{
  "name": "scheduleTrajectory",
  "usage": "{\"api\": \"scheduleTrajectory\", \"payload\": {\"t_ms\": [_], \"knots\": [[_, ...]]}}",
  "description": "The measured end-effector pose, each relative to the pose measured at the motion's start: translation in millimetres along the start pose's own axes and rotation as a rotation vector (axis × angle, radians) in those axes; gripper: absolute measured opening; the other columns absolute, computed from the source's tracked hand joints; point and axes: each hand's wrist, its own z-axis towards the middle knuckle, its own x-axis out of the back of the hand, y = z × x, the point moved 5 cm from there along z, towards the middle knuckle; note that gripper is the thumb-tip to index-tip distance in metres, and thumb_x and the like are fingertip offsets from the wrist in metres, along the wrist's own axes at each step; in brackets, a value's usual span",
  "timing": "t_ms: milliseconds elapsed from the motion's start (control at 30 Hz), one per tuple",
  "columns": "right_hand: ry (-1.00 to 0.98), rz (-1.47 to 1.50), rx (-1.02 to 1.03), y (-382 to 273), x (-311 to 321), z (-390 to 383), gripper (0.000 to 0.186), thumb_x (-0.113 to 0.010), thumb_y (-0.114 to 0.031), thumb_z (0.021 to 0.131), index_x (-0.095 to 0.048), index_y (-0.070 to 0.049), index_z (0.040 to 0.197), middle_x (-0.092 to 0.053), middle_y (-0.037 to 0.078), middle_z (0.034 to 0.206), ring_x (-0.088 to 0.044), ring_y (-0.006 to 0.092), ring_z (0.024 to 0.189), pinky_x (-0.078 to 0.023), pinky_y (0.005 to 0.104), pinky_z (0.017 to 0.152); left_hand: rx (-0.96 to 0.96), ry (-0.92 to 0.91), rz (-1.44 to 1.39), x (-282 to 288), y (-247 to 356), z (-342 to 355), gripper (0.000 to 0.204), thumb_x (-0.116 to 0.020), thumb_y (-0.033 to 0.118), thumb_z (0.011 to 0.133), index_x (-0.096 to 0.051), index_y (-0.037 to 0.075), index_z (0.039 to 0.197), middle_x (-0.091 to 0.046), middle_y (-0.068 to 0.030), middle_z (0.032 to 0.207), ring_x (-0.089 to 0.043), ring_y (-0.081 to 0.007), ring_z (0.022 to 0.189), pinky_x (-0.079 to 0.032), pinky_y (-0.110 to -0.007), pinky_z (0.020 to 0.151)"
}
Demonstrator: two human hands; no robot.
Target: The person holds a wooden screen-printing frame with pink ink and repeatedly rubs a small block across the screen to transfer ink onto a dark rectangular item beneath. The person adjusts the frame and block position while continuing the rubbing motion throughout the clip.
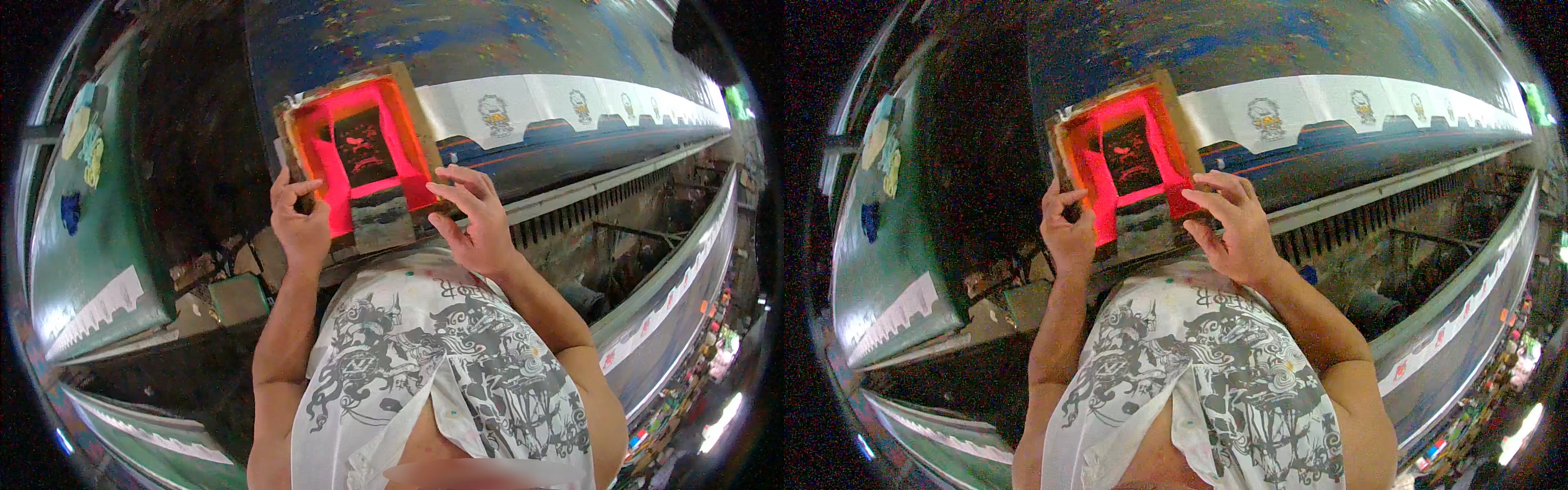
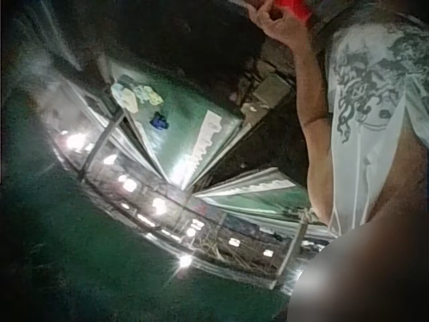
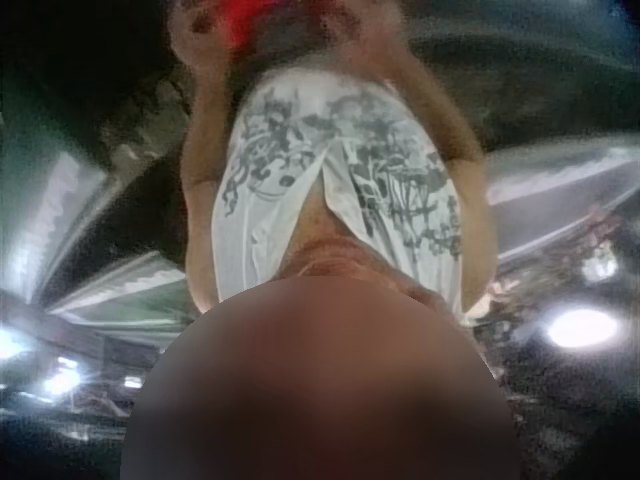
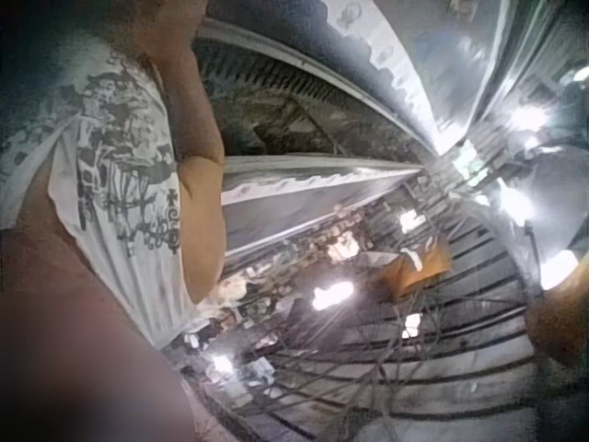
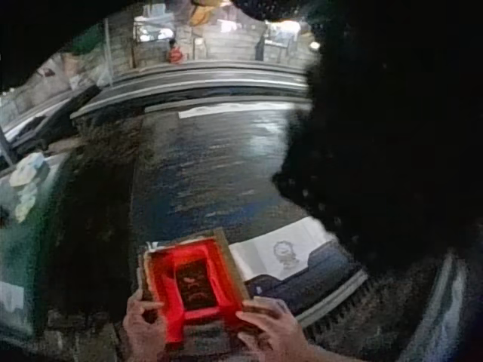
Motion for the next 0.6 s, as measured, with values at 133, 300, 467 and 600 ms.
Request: {"api": "scheduleTrajectory", "payload": {"t_ms": [133, 300, 467, 600], "knots": [[-0.022, 0.253, -0.139, 20.8, 5.5, -14.3, 0.048, -0.089, -0.015, 0.099, -0.078, -0.009, 0.145, -0.072, 0.019, 0.151, -0.066, 0.0398, 0.145, -0.053, 0.0506, 0.122, -0.068, 0.015, -0.012, 6.1, 26.0, 2.8, 0.027, -0.077, -0.012, 0.084, -0.083, 0.007, 0.102, -0.063, -0.0300, 0.167, -0.057, -0.0388, 0.162, -0.045, -0.047, 0.132], [0.011, 0.294, -0.138, 41.8, 31.7, -28.2, 0.048, -0.088, -0.017, 0.099, -0.079, -0.009, 0.145, -0.075, 0.016, 0.151, -0.064, 0.0374, 0.147, -0.048, 0.0505, 0.128, -0.129, 0.046, -0.071, -14.4, 66.1, -8.8, 0.023, -0.077, -0.012, 0.087, -0.081, 0.006, 0.100, -0.055, -0.0295, 0.174, -0.054, -0.0395, 0.164, -0.043, -0.048, 0.133], [0.060, 0.193, -0.157, 83.9, 89.6, -41.2, 0.046, -0.083, -0.011, 0.098, -0.079, -0.005, 0.143, -0.076, 0.016, 0.150, -0.063, 0.0375, 0.150, -0.046, 0.0514, 0.130, -0.199, 0.038, -0.102, -92.9, 94.5, -17.7, 0.024, -0.077, -0.012, 0.087, -0.082, 0.008, 0.101, -0.055, -0.0302, 0.174, -0.050, -0.0429, 0.166, -0.041, -0.049, 0.134], [0.107, 0.168, -0.171, 120.3, 135.5, -47.3, 0.043, -0.081, -0.011, 0.101, -0.079, -0.002, 0.142, -0.077, 0.016, 0.150, -0.063, 0.0380, 0.151, -0.044, 0.0517, 0.130, -0.152, 0.006, -0.151, -156.5, 113.0, -23.9, 0.025, -0.077, -0.009, 0.087, -0.083, 0.010, 0.102, -0.053, -0.0324, 0.175, -0.047, -0.0435, 0.166, -0.039, -0.050, 0.134]]}}
